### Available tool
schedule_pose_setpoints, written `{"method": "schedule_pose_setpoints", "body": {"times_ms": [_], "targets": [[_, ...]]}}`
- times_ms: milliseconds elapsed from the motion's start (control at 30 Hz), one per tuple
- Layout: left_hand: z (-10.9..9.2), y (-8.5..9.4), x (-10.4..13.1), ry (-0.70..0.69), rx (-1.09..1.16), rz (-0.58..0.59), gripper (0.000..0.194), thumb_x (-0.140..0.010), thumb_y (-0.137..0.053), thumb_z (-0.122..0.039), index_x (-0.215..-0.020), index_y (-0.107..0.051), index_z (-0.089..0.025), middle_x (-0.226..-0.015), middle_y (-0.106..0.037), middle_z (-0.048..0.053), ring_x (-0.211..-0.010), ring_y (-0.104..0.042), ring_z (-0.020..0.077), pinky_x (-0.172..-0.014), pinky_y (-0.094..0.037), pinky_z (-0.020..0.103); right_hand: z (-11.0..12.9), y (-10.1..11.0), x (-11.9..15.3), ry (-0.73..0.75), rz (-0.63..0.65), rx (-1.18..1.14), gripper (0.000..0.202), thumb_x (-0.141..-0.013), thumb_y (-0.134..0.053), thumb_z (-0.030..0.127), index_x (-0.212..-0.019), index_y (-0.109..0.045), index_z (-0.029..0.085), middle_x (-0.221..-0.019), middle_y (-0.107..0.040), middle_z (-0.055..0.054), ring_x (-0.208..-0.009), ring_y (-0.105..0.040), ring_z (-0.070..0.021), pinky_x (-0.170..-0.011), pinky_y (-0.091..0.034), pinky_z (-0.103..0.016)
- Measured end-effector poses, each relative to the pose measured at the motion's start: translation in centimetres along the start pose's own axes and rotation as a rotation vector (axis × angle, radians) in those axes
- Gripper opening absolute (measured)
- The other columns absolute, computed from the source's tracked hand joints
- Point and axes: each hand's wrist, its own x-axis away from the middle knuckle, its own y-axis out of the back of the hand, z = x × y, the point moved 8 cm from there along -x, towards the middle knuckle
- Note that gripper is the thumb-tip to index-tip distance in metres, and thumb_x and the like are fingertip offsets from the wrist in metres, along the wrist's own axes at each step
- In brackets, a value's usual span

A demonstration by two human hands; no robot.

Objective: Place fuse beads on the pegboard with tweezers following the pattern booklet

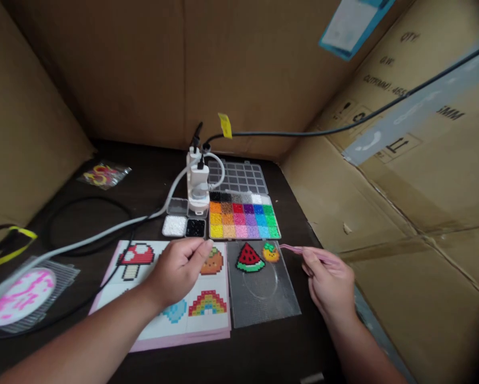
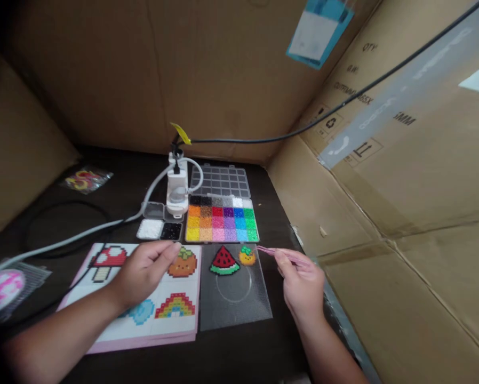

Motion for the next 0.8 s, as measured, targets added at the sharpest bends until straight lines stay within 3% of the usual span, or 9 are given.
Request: {"method": "schedule_pose_setpoints", "body": {"times_ms": [67,133,200,300,400,500,800], "targets": [[0.0,0.0,0.0,-0.008,0.008,-0.003,0.042,-0.093,-0.039,-0.042,-0.058,-0.031,-0.019,-0.057,-0.031,-0.004,-0.056,-0.032,0.0107,-0.053,-0.027,0.024,1.6,-0.3,-0.6,0.059,-0.009,0.058,0.021,-0.065,-0.079,0.034,-0.073,-0.074,0.016,-0.066,-0.072,-0.008,-0.046,-0.056,-0.0125,-0.040,-0.041,-0.024],[-0.1,0.0,0.0,-0.026,0.025,-0.010,0.042,-0.093,-0.040,-0.041,-0.059,-0.029,-0.019,-0.057,-0.030,-0.004,-0.056,-0.030,0.0106,-0.053,-0.026,0.025,3.8,-1.6,-1.6,0.146,0.023,0.096,0.016,-0.068,-0.078,0.033,-0.075,-0.075,0.019,-0.074,-0.074,-0.008,-0.061,-0.066,-0.0173,-0.054,-0.052,-0.028],[-0.1,0.0,0.0,-0.031,0.042,-0.008,0.042,-0.093,-0.040,-0.042,-0.059,-0.029,-0.019,-0.057,-0.029,-0.005,-0.056,-0.029,0.0105,-0.053,-0.025,0.025,6.1,-3.8,-2.6,0.239,0.089,0.115,0.015,-0.071,-0.075,0.034,-0.076,-0.075,0.021,-0.076,-0.075,-0.008,-0.070,-0.069,-0.0201,-0.066,-0.056,-0.033],[-0.2,0.0,0.1,-0.041,0.046,-0.006,0.043,-0.093,-0.039,-0.042,-0.058,-0.029,-0.019,-0.057,-0.029,-0.005,-0.056,-0.029,0.0105,-0.053,-0.025,0.025,7.9,-8.3,-4.2,0.270,0.212,0.150,0.018,-0.070,-0.075,0.037,-0.073,-0.074,0.019,-0.075,-0.074,-0.008,-0.071,-0.070,-0.0211,-0.067,-0.056,-0.034],[-0.3,0.0,0.1,-0.044,0.042,-0.006,0.042,-0.093,-0.038,-0.042,-0.059,-0.031,-0.019,-0.057,-0.030,-0.004,-0.057,-0.030,0.0109,-0.054,-0.026,0.026,7.7,-13.0,-4.7,0.249,0.360,0.145,0.020,-0.065,-0.077,0.036,-0.071,-0.073,0.017,-0.071,-0.074,-0.008,-0.066,-0.069,-0.0201,-0.063,-0.055,-0.033],[-0.3,0.0,0.0,-0.047,0.035,-0.007,0.042,-0.094,-0.038,-0.042,-0.059,-0.031,-0.019,-0.057,-0.032,-0.004,-0.057,-0.032,0.0110,-0.055,-0.026,0.026,6.5,-15.8,-4.1,0.227,0.436,0.172,0.017,-0.064,-0.076,0.033,-0.067,-0.073,0.017,-0.068,-0.073,-0.008,-0.063,-0.068,-0.0197,-0.061,-0.055,-0.031],[-0.5,0.2,-0.1,-0.042,0.014,-0.017,0.043,-0.093,-0.039,-0.040,-0.058,-0.028,-0.019,-0.056,-0.031,-0.004,-0.056,-0.030,0.0107,-0.054,-0.025,0.026,4.7,-17.8,-2.6,0.169,0.519,0.148,0.015,-0.067,-0.074,0.033,-0.067,-0.072,0.018,-0.066,-0.073,-0.006,-0.060,-0.068,-0.0188,-0.056,-0.055,-0.029]]}}
